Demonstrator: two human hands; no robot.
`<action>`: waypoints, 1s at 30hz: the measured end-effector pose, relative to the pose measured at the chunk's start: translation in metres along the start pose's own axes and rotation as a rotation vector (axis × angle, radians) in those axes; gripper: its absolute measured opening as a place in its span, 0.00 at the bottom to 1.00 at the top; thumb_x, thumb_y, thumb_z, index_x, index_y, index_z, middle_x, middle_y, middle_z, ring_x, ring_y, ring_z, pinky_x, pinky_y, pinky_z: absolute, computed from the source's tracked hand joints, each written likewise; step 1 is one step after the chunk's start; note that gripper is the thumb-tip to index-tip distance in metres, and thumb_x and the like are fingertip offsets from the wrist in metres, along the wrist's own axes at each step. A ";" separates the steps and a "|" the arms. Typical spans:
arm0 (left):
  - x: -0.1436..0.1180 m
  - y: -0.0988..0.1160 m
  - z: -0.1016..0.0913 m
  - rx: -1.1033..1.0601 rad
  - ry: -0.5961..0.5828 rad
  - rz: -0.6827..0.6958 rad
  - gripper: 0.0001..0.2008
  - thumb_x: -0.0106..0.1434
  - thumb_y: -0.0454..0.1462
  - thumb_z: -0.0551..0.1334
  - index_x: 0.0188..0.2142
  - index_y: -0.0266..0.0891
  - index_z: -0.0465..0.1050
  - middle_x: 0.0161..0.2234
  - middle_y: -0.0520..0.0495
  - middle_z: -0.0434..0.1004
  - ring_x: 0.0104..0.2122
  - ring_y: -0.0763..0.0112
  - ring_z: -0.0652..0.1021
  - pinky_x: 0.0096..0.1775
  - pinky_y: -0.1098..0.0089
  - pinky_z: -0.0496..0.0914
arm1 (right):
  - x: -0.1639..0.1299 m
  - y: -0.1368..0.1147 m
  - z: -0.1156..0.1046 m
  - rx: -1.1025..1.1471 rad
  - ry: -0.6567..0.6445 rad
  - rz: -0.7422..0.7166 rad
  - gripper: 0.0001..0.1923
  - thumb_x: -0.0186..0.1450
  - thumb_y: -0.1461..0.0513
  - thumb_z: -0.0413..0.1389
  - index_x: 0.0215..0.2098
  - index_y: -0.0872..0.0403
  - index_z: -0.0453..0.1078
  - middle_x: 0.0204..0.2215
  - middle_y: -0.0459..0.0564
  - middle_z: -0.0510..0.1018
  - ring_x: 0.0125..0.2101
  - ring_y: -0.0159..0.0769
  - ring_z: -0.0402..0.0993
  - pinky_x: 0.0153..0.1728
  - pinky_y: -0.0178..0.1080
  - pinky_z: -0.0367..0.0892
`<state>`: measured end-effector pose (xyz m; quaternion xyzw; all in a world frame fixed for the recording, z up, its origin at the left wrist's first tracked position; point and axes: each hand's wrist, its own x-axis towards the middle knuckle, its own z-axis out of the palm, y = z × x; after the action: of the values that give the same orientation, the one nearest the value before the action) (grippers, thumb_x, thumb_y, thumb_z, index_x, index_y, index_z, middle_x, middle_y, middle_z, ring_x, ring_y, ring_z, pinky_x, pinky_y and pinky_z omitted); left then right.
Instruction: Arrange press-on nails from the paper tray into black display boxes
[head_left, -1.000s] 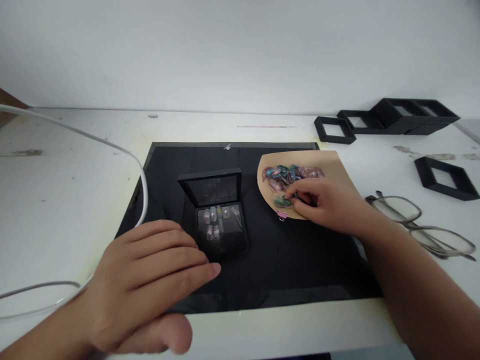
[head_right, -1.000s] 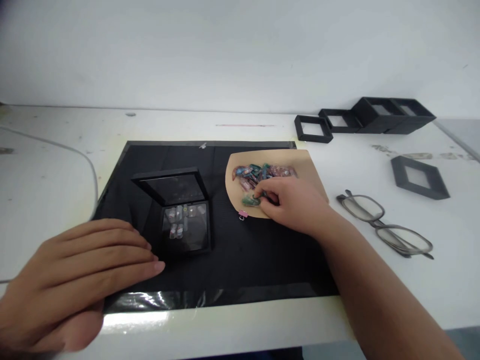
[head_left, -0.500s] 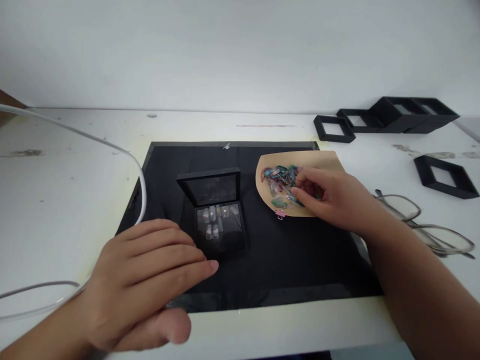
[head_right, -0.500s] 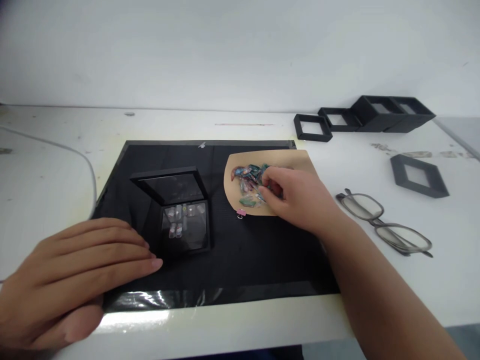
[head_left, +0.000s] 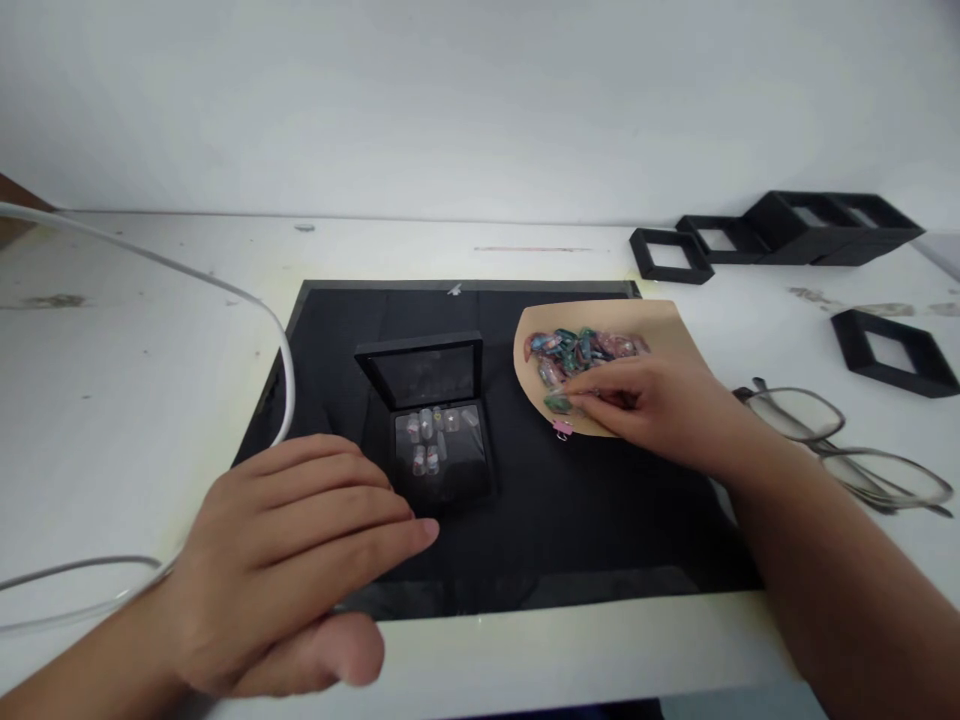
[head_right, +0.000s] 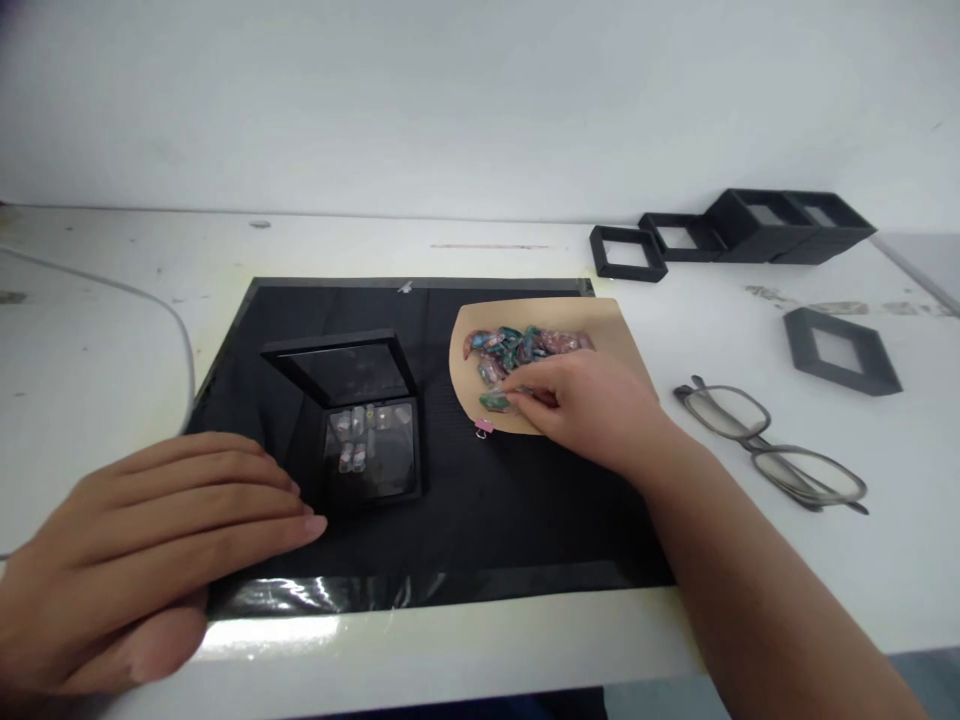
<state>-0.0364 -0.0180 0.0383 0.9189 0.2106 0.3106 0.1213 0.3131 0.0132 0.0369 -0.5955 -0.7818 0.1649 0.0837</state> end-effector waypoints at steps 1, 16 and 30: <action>0.000 0.000 0.000 0.002 -0.003 -0.005 0.24 0.74 0.53 0.52 0.49 0.40 0.78 0.39 0.47 0.85 0.43 0.64 0.81 0.51 0.58 0.72 | 0.000 -0.001 0.001 -0.012 -0.013 0.017 0.13 0.68 0.54 0.57 0.44 0.44 0.82 0.25 0.44 0.81 0.22 0.33 0.68 0.25 0.37 0.56; 0.001 -0.001 0.000 -0.017 -0.043 -0.014 0.23 0.75 0.51 0.52 0.51 0.39 0.78 0.39 0.45 0.84 0.42 0.62 0.81 0.46 0.59 0.72 | 0.002 -0.005 0.003 -0.083 -0.039 -0.066 0.17 0.70 0.60 0.53 0.51 0.39 0.81 0.29 0.46 0.82 0.26 0.34 0.72 0.30 0.38 0.59; 0.001 -0.002 -0.001 0.055 -0.052 0.002 0.11 0.70 0.43 0.63 0.47 0.43 0.79 0.33 0.50 0.83 0.31 0.66 0.80 0.36 0.63 0.73 | -0.004 -0.004 -0.004 -0.062 -0.144 0.072 0.08 0.66 0.58 0.57 0.39 0.45 0.78 0.19 0.42 0.73 0.20 0.34 0.66 0.21 0.36 0.51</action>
<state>-0.0367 -0.0155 0.0384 0.9299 0.2150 0.2807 0.1011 0.3113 0.0093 0.0424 -0.6123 -0.7685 0.1858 0.0029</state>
